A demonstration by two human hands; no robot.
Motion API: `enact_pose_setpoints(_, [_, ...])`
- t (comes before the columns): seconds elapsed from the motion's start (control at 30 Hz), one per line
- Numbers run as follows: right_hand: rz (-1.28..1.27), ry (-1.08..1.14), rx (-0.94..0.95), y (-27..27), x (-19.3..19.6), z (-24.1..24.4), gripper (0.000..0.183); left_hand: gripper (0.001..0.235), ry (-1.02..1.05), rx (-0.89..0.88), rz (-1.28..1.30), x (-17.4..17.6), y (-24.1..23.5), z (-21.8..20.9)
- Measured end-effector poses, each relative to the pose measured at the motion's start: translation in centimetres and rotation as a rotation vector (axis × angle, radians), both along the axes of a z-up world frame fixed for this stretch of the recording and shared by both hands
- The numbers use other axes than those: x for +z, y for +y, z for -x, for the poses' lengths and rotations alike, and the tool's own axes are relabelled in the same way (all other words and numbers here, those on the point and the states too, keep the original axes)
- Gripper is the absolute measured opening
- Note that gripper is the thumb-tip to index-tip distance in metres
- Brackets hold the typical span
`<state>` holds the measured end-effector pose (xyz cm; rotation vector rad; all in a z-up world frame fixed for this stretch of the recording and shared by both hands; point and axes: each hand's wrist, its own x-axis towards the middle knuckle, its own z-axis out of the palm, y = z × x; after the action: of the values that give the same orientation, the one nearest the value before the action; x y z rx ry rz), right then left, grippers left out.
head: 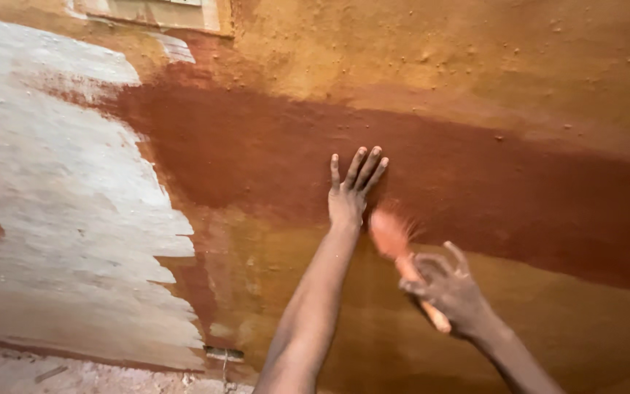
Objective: The person paints a horizontal band on a wall using a wide brush, applying reddish-brown paint over a lighter surface. The left hand often rests on the wall for stability while the right hand moves the brush in horizontal strokes.
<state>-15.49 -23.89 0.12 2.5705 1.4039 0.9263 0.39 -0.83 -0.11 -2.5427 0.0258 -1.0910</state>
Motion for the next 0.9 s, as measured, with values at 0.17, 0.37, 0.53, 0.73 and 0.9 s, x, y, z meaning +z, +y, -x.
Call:
enact_pose_setpoints(0.17, [-0.018,-0.039,0.061,-0.1,2.8,-0.8,0.034,0.109,-0.065,-0.010,-0.008,0.8,0.4,0.4])
enact_pose_setpoints(0.37, [-0.054,-0.444,-0.347,-2.7,10.8,1.1,0.031,0.139,0.235,-0.074,0.008,2.4,0.8,2.3])
enact_pose_setpoints(0.53, [-0.163,-0.359,-0.167,-0.7,6.6,0.8,0.037,0.133,0.109,-0.069,-0.017,1.4,0.9,1.5])
enact_pose_setpoints(0.73, [0.017,-0.050,0.085,1.4,0.9,-0.6,0.042,0.105,-0.146,-0.139,0.048,0.2,0.8,-0.5])
enact_pose_setpoints(0.9, [0.044,-0.149,0.048,0.0,6.6,-0.5,0.038,0.120,-0.055,-0.044,-0.014,1.2,0.9,0.7])
